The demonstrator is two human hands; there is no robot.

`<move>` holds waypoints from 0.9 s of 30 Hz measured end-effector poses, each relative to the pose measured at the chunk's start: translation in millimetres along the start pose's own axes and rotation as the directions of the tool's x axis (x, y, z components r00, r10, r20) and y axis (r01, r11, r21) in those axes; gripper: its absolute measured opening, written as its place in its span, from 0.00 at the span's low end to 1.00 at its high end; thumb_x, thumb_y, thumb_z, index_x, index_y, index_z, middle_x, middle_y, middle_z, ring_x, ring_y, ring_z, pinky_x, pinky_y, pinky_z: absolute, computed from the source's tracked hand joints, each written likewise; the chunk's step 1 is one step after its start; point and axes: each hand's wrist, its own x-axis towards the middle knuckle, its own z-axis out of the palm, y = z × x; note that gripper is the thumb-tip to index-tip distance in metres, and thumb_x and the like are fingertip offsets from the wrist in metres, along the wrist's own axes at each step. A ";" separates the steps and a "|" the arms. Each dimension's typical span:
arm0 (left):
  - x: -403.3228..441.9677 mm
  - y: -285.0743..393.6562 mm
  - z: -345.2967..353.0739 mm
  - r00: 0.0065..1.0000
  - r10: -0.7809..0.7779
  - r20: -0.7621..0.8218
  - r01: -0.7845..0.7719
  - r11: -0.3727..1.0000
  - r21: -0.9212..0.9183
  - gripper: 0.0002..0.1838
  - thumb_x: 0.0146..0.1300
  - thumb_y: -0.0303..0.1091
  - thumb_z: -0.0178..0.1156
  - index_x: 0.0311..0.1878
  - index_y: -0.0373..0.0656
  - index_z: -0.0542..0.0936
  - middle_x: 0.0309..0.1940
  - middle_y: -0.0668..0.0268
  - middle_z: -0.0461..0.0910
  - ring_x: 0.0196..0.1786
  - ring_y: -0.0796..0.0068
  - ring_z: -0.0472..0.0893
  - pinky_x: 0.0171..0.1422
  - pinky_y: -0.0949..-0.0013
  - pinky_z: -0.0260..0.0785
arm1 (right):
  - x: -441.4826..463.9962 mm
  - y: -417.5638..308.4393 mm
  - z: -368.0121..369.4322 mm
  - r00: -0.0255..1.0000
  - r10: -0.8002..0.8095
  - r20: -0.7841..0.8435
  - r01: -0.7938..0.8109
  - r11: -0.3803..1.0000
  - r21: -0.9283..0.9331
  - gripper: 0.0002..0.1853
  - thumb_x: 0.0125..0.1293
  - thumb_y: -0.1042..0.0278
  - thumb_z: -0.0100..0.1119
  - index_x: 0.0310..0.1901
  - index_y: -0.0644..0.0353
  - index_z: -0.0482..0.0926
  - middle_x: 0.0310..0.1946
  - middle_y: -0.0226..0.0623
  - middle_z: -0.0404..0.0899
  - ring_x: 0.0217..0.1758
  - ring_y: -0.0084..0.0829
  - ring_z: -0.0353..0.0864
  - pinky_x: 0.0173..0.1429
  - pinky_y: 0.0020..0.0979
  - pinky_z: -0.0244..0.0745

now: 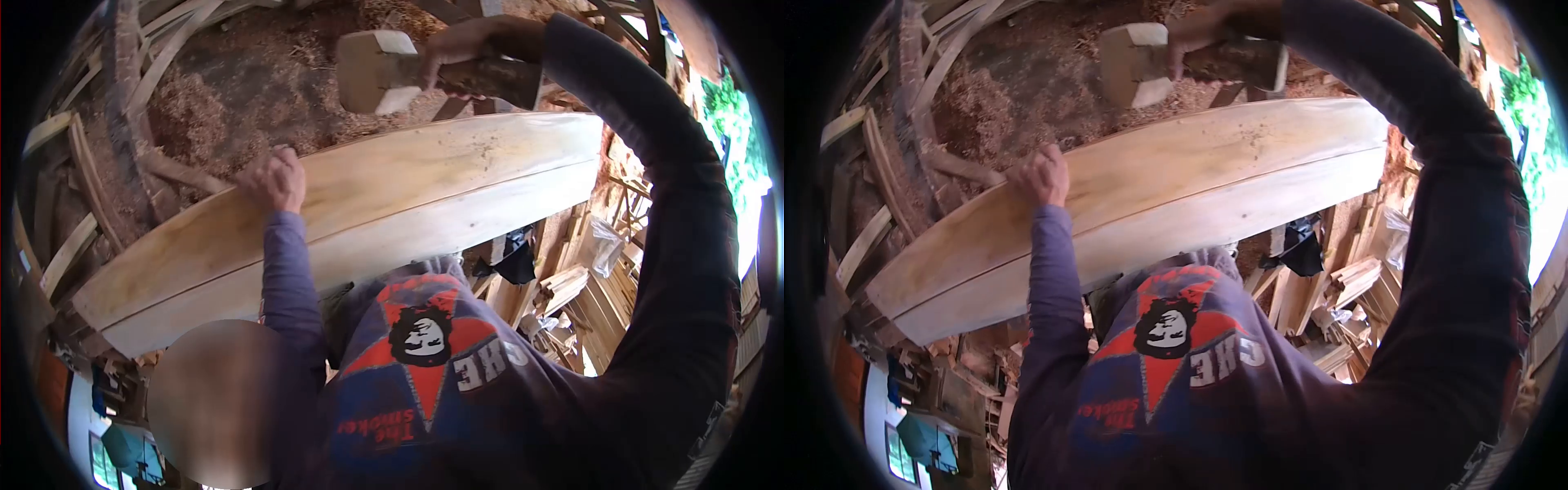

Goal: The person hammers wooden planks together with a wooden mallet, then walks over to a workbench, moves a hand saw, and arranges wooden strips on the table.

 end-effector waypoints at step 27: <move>9.3 64.3 -24.9 0.837 -0.121 0.533 0.116 0.992 0.042 0.18 0.66 0.47 0.52 0.37 0.47 0.86 0.35 0.55 0.86 0.39 0.50 0.85 0.43 0.48 0.75 | -111.7 276.2 60.6 0.655 -0.181 -0.733 0.498 0.833 0.240 0.23 0.61 0.66 0.59 0.57 0.62 0.70 0.27 0.37 0.77 0.23 0.30 0.79 0.25 0.32 0.77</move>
